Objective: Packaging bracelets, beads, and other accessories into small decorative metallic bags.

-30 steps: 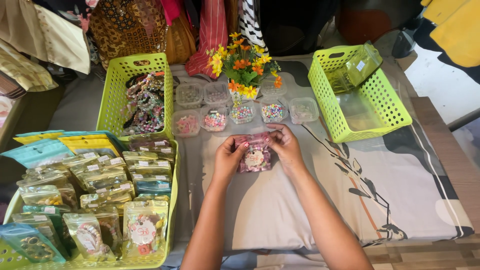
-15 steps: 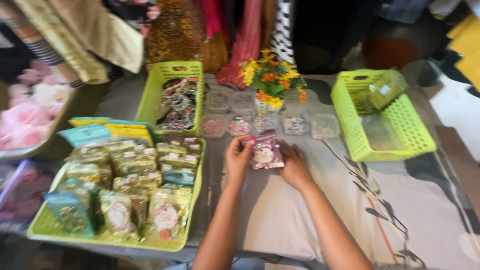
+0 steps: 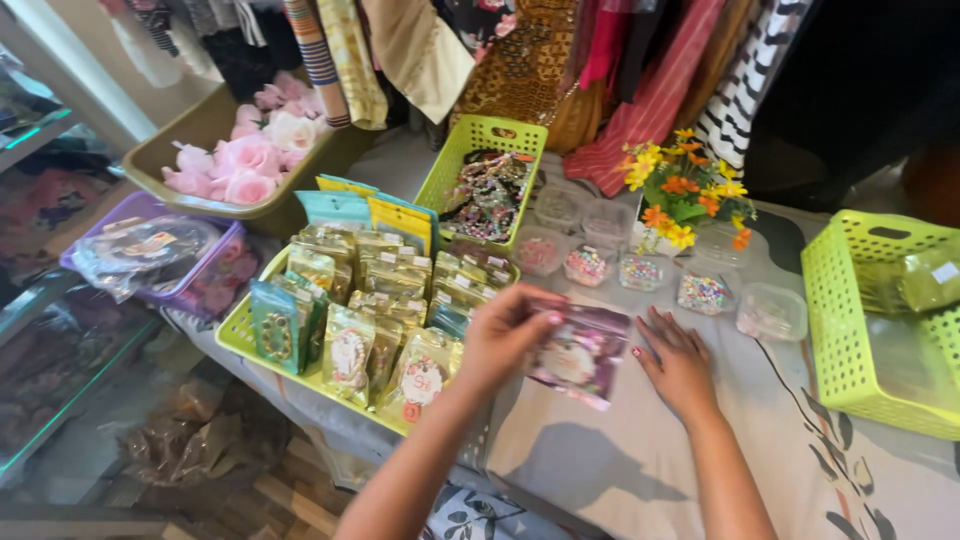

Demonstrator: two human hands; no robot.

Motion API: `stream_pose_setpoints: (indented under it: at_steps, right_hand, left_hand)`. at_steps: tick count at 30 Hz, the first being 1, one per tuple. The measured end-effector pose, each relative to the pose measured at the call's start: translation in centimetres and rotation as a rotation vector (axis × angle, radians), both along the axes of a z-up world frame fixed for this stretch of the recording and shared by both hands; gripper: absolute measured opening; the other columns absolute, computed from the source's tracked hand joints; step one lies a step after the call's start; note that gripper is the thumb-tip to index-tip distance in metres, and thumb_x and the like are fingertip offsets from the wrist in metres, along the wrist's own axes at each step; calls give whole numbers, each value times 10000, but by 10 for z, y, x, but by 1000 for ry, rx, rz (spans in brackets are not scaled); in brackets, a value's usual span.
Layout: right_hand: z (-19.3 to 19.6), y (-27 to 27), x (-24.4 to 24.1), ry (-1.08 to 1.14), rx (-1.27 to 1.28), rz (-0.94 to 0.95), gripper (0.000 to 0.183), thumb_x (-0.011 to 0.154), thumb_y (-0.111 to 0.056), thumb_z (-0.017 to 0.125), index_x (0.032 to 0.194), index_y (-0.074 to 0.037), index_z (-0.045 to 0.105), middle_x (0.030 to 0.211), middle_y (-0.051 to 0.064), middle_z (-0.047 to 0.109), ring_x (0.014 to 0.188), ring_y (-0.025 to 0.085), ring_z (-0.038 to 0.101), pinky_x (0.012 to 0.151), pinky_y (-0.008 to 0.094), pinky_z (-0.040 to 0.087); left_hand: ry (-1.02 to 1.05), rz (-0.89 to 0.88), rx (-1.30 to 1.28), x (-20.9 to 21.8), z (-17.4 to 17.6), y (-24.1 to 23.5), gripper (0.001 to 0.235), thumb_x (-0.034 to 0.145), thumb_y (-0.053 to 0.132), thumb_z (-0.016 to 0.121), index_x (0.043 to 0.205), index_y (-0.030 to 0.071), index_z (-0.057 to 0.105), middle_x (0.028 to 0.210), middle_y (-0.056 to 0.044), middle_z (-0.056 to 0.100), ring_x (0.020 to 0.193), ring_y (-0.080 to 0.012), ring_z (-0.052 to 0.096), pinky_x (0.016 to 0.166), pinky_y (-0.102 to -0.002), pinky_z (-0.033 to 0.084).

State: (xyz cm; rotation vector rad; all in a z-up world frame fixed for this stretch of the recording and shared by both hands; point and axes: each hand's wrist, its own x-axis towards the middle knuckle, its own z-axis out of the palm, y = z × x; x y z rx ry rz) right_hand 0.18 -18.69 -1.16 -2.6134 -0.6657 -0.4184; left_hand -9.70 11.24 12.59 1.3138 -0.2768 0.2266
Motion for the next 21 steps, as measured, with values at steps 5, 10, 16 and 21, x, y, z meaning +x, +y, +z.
stream_pose_setpoints:
  at_steps: [5,10,16,21]
  right_hand:
    - [-5,-2,3,24,-2,-19,540,910,-407,640,1430,-275,581,1604,-19,440,1496,222,372,1197,520,255]
    - [-7,-1,4,21,20,-15,538,913,-400,639,1433,-274,584,1597,-13,455,1495,236,383,1199,515,258]
    - [-11,-2,7,8,-8,-25,535,906,-404,637,1425,-286,592,1599,-12,459,1487,238,392,1199,510,259]
    - [-9,-2,6,15,7,-24,528,916,-399,632,1431,-291,592,1589,-18,476,1497,241,390,1209,505,256]
  left_hand:
    - [-50,202,227,-17,51,133,184,971,17,671,1151,50,684,1087,-5,741,990,-69,680,870,-245,560]
    - [45,403,403,-35,38,275,319,931,-95,587,1206,47,665,1033,-9,698,971,-79,650,889,-250,534]
    - [91,529,415,-75,26,351,299,945,-135,536,1164,35,648,1028,-4,676,967,-77,634,878,-246,523]
    - [192,503,422,-86,11,382,257,971,-122,539,1149,41,628,1037,-4,645,979,-86,597,878,-248,484]
